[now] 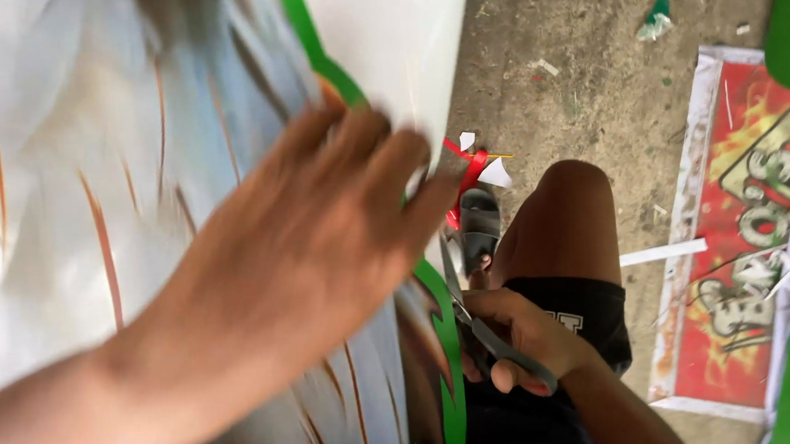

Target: A person uses scissors to carefully cut out a large printed graphic from a vinyl sheet on the floor.

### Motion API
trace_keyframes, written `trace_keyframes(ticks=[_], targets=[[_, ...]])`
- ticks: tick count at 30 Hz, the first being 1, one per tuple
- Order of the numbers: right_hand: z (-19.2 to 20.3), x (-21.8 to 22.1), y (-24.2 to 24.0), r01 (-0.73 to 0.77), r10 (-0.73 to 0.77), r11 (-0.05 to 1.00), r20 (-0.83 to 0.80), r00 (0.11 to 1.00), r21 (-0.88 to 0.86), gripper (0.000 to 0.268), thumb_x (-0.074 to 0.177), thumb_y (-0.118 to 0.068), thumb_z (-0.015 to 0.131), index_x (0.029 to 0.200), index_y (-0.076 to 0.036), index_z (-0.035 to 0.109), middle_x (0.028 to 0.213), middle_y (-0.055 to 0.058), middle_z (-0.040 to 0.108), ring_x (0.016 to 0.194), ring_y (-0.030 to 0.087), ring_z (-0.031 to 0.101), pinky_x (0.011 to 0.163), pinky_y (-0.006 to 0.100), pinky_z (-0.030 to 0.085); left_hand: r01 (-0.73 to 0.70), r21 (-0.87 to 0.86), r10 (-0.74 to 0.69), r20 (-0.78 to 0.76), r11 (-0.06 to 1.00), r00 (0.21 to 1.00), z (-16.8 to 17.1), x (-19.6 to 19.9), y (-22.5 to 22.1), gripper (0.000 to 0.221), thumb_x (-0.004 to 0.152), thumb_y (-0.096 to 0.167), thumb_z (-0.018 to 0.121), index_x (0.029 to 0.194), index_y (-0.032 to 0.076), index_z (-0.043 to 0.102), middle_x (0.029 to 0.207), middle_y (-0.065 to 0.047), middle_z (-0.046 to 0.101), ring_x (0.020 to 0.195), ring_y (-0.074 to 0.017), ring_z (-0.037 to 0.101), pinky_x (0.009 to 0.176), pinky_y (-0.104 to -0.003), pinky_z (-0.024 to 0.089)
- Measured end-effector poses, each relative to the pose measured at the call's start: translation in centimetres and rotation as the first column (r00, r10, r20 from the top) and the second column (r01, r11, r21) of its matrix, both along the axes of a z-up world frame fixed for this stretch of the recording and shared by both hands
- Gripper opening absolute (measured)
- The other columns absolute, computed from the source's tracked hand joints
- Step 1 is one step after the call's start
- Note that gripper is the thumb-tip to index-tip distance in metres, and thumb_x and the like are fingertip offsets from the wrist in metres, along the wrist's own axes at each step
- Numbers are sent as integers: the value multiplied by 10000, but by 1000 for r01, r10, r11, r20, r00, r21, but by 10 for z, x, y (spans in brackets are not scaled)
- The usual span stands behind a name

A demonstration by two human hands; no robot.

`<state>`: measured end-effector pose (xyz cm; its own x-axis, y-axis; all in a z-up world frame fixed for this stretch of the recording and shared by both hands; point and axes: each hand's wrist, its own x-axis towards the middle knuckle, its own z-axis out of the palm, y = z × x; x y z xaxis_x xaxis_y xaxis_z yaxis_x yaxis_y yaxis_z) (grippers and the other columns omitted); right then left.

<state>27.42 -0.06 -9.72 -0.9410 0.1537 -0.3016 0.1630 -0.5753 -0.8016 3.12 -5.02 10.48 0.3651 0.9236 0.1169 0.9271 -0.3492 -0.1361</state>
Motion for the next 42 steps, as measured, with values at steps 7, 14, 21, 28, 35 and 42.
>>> trace_keyframes(ticks=[7,14,21,28,35,42], targets=[[-15,10,24,-142,130,989,-246,960,-31,965,714,-753,852,1177,51,586,778,98,656,662,161,647,629,271,548,514,-295,-475,197,806,858,-90,49,-50,113,944,179,582,997,187,681,991,-35,609,799,-250,595,752,-393,447],[-6,6,28,-179,189,981,-179,966,70,1013,662,-846,778,1159,22,620,718,77,642,627,108,597,571,221,459,573,-270,-525,234,774,818,-100,56,-54,112,1003,131,571,943,164,659,910,-51,551,671,-229,544,645,-374,413],[4,-5,36,-204,229,944,-71,971,260,392,791,-287,837,1023,-31,653,853,16,661,769,107,620,661,235,506,592,-158,-534,295,790,792,-94,50,-54,154,1029,139,570,886,176,610,893,-36,545,659,-211,497,627,-361,388],[10,-16,23,-103,112,947,-15,994,303,398,794,-274,845,1063,-41,665,776,-4,664,701,80,607,601,236,505,555,-140,-475,377,820,795,-104,47,-59,123,967,74,613,877,158,623,893,-54,573,693,-248,563,711,-390,460],[8,-18,26,-85,101,976,-74,992,200,446,802,-388,829,965,-25,627,760,22,635,681,84,568,587,230,455,558,-148,-448,448,816,774,-113,47,-62,133,997,88,588,890,150,635,872,-72,586,674,-260,547,714,-406,452],[8,-24,22,-8,44,951,-108,993,310,520,841,-476,772,1080,-29,654,729,-19,597,647,61,540,569,222,437,558,-159,-439,460,815,772,-116,46,-62,131,999,84,594,890,147,632,858,-74,578,682,-279,551,754,-428,466]])
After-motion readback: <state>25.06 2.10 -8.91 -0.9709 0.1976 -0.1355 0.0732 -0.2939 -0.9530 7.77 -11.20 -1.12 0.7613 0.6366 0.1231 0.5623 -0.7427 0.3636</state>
